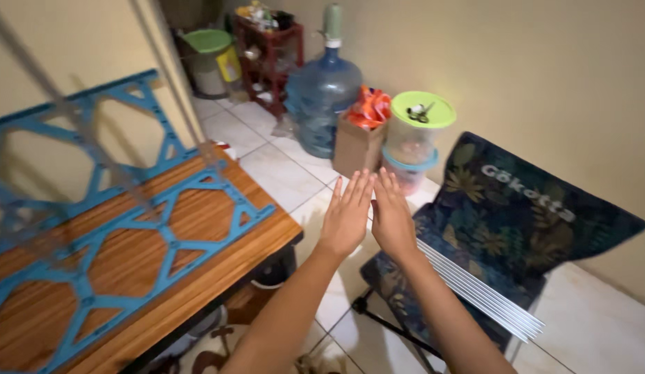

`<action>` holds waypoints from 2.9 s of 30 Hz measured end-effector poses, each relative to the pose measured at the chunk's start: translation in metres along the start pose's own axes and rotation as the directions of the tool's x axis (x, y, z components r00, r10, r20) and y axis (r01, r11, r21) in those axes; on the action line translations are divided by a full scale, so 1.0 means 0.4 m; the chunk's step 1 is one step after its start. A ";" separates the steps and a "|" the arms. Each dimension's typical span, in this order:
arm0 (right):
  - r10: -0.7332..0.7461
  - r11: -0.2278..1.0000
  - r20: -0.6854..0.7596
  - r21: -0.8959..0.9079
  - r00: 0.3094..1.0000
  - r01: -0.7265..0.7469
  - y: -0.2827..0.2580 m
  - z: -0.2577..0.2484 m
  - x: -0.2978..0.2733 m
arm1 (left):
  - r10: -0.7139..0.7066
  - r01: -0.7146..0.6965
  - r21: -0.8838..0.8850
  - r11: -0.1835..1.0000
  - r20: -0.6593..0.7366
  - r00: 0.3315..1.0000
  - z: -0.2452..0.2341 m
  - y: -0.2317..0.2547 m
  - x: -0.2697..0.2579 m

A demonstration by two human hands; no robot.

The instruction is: The person assembles a folding bench by taking metal poles one at a time from a folding chair and inserting them into the holes of the blue plastic and wood bench frame. They repeat this pick-and-insert cycle, building up a row of upright poles in the frame.

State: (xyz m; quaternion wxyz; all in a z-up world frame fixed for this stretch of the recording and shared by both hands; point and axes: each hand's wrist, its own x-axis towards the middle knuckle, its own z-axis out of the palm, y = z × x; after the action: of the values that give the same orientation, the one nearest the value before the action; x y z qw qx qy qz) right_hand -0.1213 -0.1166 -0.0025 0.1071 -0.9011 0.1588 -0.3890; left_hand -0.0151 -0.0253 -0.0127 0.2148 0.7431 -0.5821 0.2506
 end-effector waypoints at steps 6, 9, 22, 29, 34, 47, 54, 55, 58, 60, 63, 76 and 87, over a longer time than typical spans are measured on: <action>0.183 0.981 0.002 -0.060 0.983 -0.182 0.154 -0.069 -0.113 | 0.073 -0.063 -0.128 0.990 0.080 0.994 0.142 0.169 0.032; 0.234 0.966 0.000 -0.114 0.972 -0.233 0.221 -0.097 -0.189 | 0.127 -0.108 -0.171 0.979 0.104 0.986 0.201 0.239 0.018; 0.391 0.898 0.021 -0.231 0.920 -0.376 0.430 -0.058 -0.458 | 0.245 -0.139 -0.338 0.931 0.294 0.924 0.525 0.390 -0.143; 0.460 0.853 0.083 -0.319 0.884 -0.413 0.470 -0.019 -0.516 | 0.234 -0.068 -0.283 0.957 0.607 0.759 0.640 0.416 -0.200; 0.489 0.838 0.079 -0.319 0.869 -0.442 0.483 0.006 -0.528 | 0.202 -0.009 -0.280 0.960 0.672 0.712 0.647 0.417 -0.207; 0.499 0.828 0.061 -0.327 0.864 -0.455 0.470 0.032 -0.529 | 0.133 0.139 -0.331 0.933 0.678 0.723 0.574 0.403 -0.193; 0.484 0.848 -0.023 -0.232 0.875 -0.476 0.413 0.037 -0.472 | -0.077 0.277 -0.275 0.921 0.567 0.820 0.416 0.345 -0.111; 0.485 0.852 -0.041 -0.204 0.874 -0.482 0.406 0.042 -0.456 | -0.126 0.326 -0.313 0.892 0.520 0.845 0.389 0.334 -0.099; 0.574 0.817 -0.012 -0.057 0.819 -0.574 0.386 0.064 -0.410 | -0.250 0.413 -0.483 0.772 0.366 0.896 0.312 0.314 -0.066; 0.604 0.795 -0.007 0.071 0.797 -0.603 0.372 0.082 -0.375 | -0.304 0.388 -0.586 0.712 0.241 0.922 0.265 0.304 -0.044; 0.579 0.786 -0.050 0.298 0.814 -0.541 0.345 0.115 -0.318 | -0.352 0.319 -0.688 0.652 0.098 0.931 0.195 0.295 -0.016; 0.432 0.469 0.066 0.835 0.899 -0.287 0.039 0.158 -0.010 | -0.610 0.367 -0.822 0.435 0.030 0.792 -0.083 0.080 0.045; 0.273 0.349 0.069 0.923 0.960 -0.165 -0.393 0.161 0.178 | -0.566 0.143 -0.705 0.695 -0.412 0.714 -0.364 -0.177 -0.022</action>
State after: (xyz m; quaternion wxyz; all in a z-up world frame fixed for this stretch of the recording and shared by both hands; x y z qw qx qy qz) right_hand 0.0039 0.0074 0.0515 0.6319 -0.6392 0.0400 -0.4365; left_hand 0.0341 0.0866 0.0939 0.6690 0.6105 -0.3656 0.2148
